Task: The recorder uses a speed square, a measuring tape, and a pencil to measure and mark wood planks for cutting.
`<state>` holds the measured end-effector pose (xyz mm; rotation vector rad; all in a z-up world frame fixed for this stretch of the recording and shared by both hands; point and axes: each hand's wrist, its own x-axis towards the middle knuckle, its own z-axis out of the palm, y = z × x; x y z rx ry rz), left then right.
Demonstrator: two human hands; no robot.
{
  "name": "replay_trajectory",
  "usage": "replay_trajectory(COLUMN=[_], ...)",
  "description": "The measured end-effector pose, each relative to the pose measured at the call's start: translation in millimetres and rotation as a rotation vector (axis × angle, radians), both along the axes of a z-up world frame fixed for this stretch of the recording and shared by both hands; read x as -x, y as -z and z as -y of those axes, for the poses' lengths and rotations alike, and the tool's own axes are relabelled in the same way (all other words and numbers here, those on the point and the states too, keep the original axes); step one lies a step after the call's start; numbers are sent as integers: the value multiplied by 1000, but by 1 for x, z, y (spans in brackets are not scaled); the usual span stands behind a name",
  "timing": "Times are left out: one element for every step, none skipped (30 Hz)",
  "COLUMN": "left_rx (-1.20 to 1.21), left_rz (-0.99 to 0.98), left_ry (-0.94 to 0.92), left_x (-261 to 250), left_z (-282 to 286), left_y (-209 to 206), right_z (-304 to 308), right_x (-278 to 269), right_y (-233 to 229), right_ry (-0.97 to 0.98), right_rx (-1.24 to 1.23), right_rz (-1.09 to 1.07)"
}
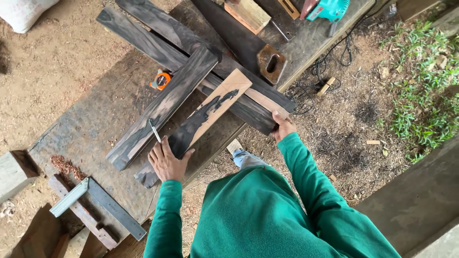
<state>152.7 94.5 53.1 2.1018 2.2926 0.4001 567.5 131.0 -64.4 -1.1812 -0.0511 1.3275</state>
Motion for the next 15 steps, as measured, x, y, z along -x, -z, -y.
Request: replay_trajectory(left_rx=[-1,0,1,-1,-18,-33,-32,-29,-26,-16,-13,-20,-19,-18,-18], left_rz=[3,18,33,31,8,-16,-19,-3,13,10,28,49,48,12,-25], left_ry=[5,10,15,9,5,7,6,-4,-15,-21,-22,-23,-29,-30,-31], left_x=[0,1,2,6,9,13,20,27,34,40,46,50,50,49,48], left_z=[0,2,4,9,14,18,19,27,35,39,44,44,44,44,44], left_y=[-1,-2,-4,-3,-3,-2,-1,0,1,0,-1,-3,-5,-6,-7], right_z=[2,1,1,7,12,20,26,39,52,59,68,70,68,67,66], right_x=[0,2,4,9,15,21,32,43,54,62,69,75,78,81,83], right_y=[-3,-5,-8,-6,-3,0,2,4,7,13,19,24,12,-1,-14], right_ry=[5,-7,-19,-25,-46,-63,-64,-97,-130,-137,-166,-195,-200,-209,-218], right_rx=[-1,23,47,45,52,61,62,69,77,87,126,156,157,179,202], right_rz=[3,31,59,57,40,21,19,25,30,27,11,-1,-2,-7,-12])
